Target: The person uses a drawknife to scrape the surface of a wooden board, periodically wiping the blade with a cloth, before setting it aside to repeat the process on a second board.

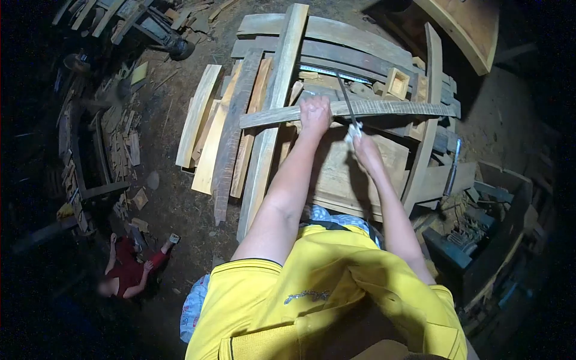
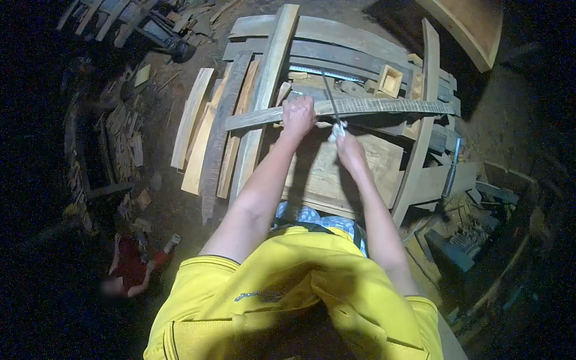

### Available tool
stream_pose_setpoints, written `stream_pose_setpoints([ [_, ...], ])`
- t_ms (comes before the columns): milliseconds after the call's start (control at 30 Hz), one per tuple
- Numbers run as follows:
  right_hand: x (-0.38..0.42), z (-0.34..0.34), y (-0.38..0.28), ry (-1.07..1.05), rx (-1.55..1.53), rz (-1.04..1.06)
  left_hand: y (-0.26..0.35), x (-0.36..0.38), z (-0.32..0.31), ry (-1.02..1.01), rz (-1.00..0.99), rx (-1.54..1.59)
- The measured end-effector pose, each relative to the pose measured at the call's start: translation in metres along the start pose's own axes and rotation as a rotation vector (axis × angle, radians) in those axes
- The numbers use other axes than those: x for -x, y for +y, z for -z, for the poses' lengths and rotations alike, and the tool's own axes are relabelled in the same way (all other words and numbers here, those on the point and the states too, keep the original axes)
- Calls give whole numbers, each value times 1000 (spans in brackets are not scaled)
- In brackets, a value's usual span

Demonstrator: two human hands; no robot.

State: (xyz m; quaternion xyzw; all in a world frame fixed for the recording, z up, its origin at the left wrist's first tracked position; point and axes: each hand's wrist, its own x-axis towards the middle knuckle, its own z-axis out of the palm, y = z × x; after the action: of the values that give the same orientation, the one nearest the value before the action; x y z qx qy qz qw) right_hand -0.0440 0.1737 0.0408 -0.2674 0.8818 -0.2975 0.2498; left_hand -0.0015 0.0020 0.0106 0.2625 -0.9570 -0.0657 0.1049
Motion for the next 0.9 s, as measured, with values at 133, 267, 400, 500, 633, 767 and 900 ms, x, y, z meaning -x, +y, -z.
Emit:
stream_pose_setpoints([
  [133, -31, -1, -6, -98, 61, -96, 1, -2, 6, -58, 2, 9],
  [267, 22, 4, -3, -28, -33, -17, 0, -2, 5, -7, 5, -19],
  [400, 26, 7, -7, -15, -14, -63, -2, -1, 2, -25, -9, 4],
  [500, -19, 0, -9, -45, -91, -30, -1, -3, 4, -14, -22, 23],
  [633, -8, 5, -15, -73, -41, -98, 2, -2, 13, -93, 10, 56],
  [767, 43, 5, 9, -71, -25, -95, -1, 0, 2, 8, -9, -17],
  [900, 15, 1, 7, -15, 26, -20, 0, -2, 5, -20, -11, 1],
])
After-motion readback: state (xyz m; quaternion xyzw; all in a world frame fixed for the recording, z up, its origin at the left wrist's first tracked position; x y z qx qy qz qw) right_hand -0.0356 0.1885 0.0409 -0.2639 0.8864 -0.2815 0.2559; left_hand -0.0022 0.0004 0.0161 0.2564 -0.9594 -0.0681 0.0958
